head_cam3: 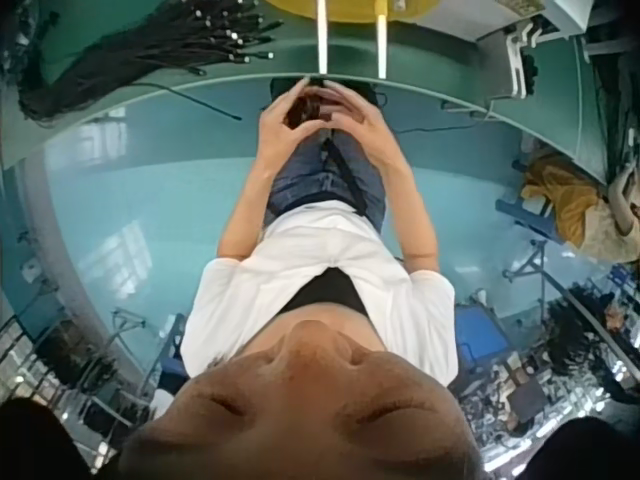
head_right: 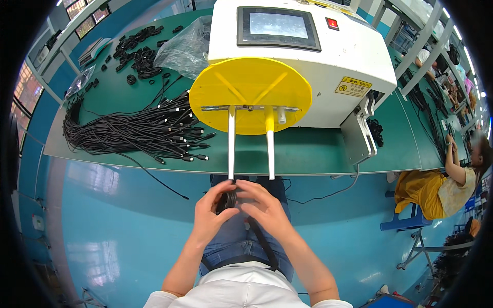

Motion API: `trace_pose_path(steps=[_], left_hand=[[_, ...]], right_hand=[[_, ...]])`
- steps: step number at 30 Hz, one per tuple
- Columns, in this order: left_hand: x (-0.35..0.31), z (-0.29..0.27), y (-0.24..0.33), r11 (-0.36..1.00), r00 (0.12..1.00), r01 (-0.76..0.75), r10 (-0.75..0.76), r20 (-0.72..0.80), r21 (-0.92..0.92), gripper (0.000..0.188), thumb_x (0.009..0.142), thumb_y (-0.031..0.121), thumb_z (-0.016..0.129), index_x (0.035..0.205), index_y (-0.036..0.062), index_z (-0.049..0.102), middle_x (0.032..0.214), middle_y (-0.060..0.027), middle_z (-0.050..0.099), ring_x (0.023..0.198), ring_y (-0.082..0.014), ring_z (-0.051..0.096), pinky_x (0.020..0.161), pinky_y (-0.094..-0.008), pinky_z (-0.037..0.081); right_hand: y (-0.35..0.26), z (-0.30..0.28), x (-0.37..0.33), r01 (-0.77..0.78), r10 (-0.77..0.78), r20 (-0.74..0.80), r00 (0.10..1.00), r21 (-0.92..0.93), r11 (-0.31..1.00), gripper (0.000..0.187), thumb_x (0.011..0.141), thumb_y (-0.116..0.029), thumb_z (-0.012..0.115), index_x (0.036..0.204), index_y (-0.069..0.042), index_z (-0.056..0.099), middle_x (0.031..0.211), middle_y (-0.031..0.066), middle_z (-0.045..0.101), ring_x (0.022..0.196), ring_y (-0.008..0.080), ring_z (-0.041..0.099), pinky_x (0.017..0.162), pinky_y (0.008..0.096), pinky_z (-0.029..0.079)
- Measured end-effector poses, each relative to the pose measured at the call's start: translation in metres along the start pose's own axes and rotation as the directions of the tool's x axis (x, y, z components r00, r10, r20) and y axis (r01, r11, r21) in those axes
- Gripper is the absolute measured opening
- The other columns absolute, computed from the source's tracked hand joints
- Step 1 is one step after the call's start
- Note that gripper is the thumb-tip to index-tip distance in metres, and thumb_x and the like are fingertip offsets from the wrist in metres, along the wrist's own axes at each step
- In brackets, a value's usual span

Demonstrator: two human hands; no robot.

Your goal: The person organizes bundles of electrical wire by operating a winding machine.

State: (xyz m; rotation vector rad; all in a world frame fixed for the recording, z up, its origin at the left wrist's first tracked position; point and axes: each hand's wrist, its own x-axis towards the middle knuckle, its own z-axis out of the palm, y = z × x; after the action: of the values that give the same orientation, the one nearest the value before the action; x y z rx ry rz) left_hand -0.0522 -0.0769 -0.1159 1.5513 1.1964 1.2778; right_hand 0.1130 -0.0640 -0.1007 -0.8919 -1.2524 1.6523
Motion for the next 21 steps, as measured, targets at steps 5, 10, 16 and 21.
trace_pose_path(steps=[5,10,16,21], left_hand=[[-0.003,0.003,0.011,0.997,0.997,0.049,-0.046,-0.056,0.059,0.034,0.077,0.006,0.065,0.11,0.0024,0.061,0.094,-0.0094,0.063,0.079,-0.016,0.06,0.068,-0.0257,0.047],[-0.007,0.006,0.012,0.994,0.987,0.104,-0.098,-0.125,0.036,0.029,0.077,0.006,0.066,0.105,0.0019,0.064,0.09,-0.0096,0.064,0.076,-0.0178,0.06,0.069,-0.0263,0.047],[0.0,-0.011,0.01,0.971,0.982,0.013,-0.058,0.18,0.24,0.059,0.072,0.009,0.073,0.126,0.0019,0.048,0.109,-0.0133,0.059,0.094,-0.0216,0.059,0.075,-0.0295,0.05],[0.004,-0.02,0.012,0.956,0.966,-0.029,-0.049,0.255,0.293,0.091,0.066,0.008,0.079,0.14,0.0028,0.027,0.124,-0.0138,0.051,0.106,-0.0228,0.055,0.08,-0.0316,0.051]], right_hand=[[0.006,0.01,0.0,0.155,-0.167,-0.036,0.985,-0.229,0.961,0.027,0.089,-0.006,0.053,0.115,0.0,0.06,0.119,0.0128,0.055,0.091,0.0173,0.059,0.074,0.0243,0.049],[0.015,0.025,-0.002,0.167,-0.204,-0.147,0.968,-0.231,0.959,0.023,0.089,-0.005,0.052,0.108,0.001,0.064,0.116,0.0126,0.058,0.088,0.0159,0.06,0.072,0.0244,0.049],[0.013,0.016,-0.002,-0.011,-0.003,-0.154,0.988,-0.095,0.995,0.028,0.088,0.001,0.053,0.114,0.0,0.059,0.118,0.0117,0.056,0.098,0.0183,0.06,0.085,0.0289,0.049],[0.006,0.008,0.004,-0.142,0.203,-0.217,0.955,0.268,0.953,0.035,0.084,0.002,0.058,0.119,-0.001,0.054,0.116,0.0106,0.058,0.096,0.0188,0.062,0.083,0.0293,0.05]])
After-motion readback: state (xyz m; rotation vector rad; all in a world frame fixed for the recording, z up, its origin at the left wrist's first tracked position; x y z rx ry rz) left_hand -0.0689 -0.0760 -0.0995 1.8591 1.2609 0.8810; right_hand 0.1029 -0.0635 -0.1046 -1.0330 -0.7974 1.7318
